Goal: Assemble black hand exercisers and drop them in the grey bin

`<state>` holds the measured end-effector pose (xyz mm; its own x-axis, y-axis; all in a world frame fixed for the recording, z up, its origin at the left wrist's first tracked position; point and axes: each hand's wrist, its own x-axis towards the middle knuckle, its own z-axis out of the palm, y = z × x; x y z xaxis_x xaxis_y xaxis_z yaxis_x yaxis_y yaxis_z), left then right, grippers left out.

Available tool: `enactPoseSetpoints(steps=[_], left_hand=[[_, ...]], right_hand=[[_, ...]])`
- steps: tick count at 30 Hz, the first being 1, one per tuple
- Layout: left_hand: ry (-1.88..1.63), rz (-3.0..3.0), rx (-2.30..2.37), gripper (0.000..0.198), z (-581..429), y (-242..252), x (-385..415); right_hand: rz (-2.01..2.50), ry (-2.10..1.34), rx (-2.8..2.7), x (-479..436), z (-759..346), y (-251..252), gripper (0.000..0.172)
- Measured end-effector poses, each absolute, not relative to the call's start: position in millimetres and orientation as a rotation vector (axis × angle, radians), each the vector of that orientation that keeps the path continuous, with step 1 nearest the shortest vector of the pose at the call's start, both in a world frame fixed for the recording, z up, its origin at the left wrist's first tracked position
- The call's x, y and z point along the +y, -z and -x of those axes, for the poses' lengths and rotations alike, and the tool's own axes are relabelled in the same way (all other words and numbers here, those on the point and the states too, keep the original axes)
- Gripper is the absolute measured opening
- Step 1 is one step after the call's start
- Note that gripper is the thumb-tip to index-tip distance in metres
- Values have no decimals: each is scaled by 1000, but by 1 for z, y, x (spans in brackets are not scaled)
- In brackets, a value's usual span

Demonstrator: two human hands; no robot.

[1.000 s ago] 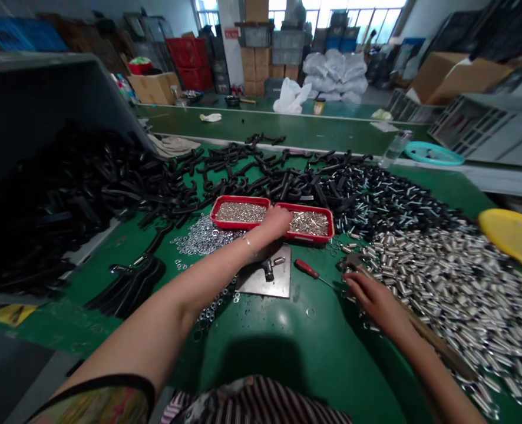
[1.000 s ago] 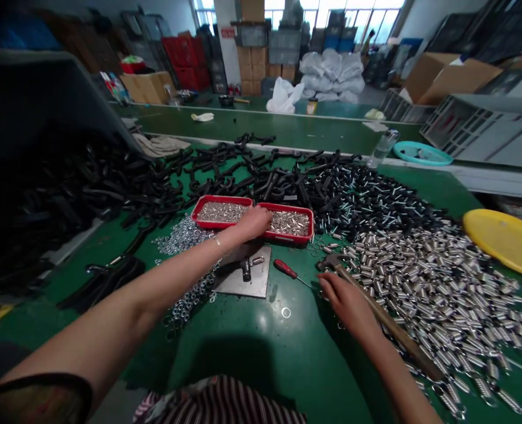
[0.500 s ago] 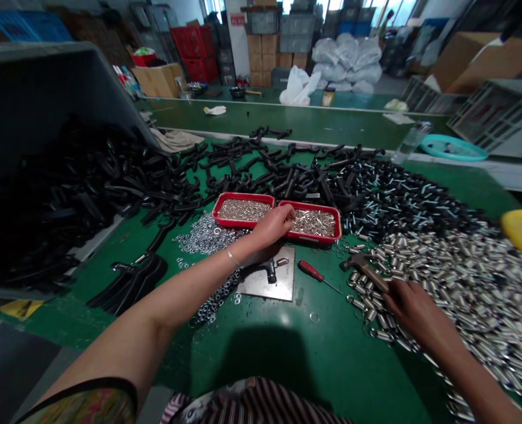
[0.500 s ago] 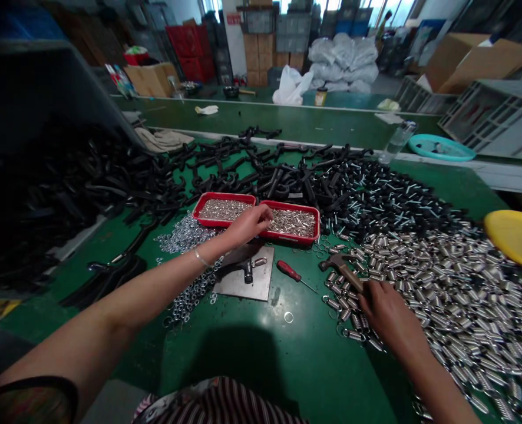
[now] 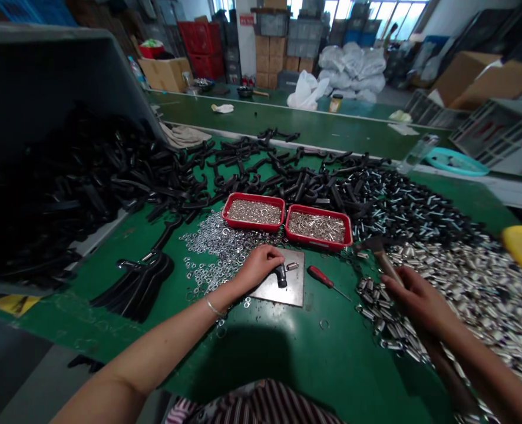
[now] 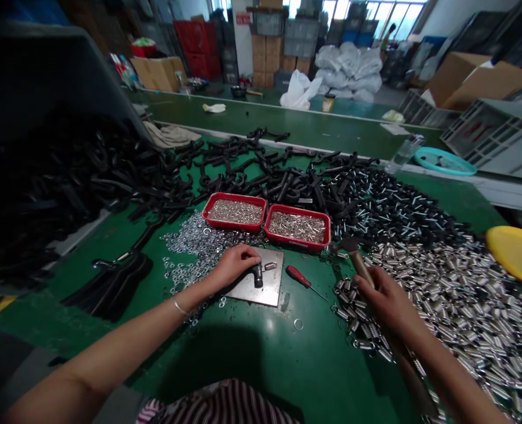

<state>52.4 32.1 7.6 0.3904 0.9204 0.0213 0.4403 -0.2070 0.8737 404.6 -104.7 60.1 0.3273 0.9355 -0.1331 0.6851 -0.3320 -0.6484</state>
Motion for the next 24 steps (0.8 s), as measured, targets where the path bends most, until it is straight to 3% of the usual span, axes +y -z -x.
enactPoseSetpoints(steps=[6, 11, 12, 15, 16, 19, 24], left_hand=[[-719, -2205, 1127, 16, -49, -4, 26], [-581, -2633, 926, 23, -40, -10, 18], [-580, -2626, 960, 33, -37, -10, 15], [-584, -2537, 1087, 93, -30, -8, 4], [-572, -2506, 1104, 102, -28, -7, 0], [-519, -2449, 1100, 102, -25, -4, -5], [-481, -2418, 1064, 96, -25, -5, -2]], right_hand=[[1970, -1117, -1312, -129, -350, -62, 44], [1829, -998, -1783, -118, -311, -65, 38], [1793, -939, -1848, -115, -303, -68, 37], [1718, -732, -1926, -105, -282, -76, 39], [1704, -669, -1951, -102, -277, -76, 41], [1730, -622, -2061, -92, -270, -64, 41], [1893, -870, -1974, -77, -289, -37, 42]])
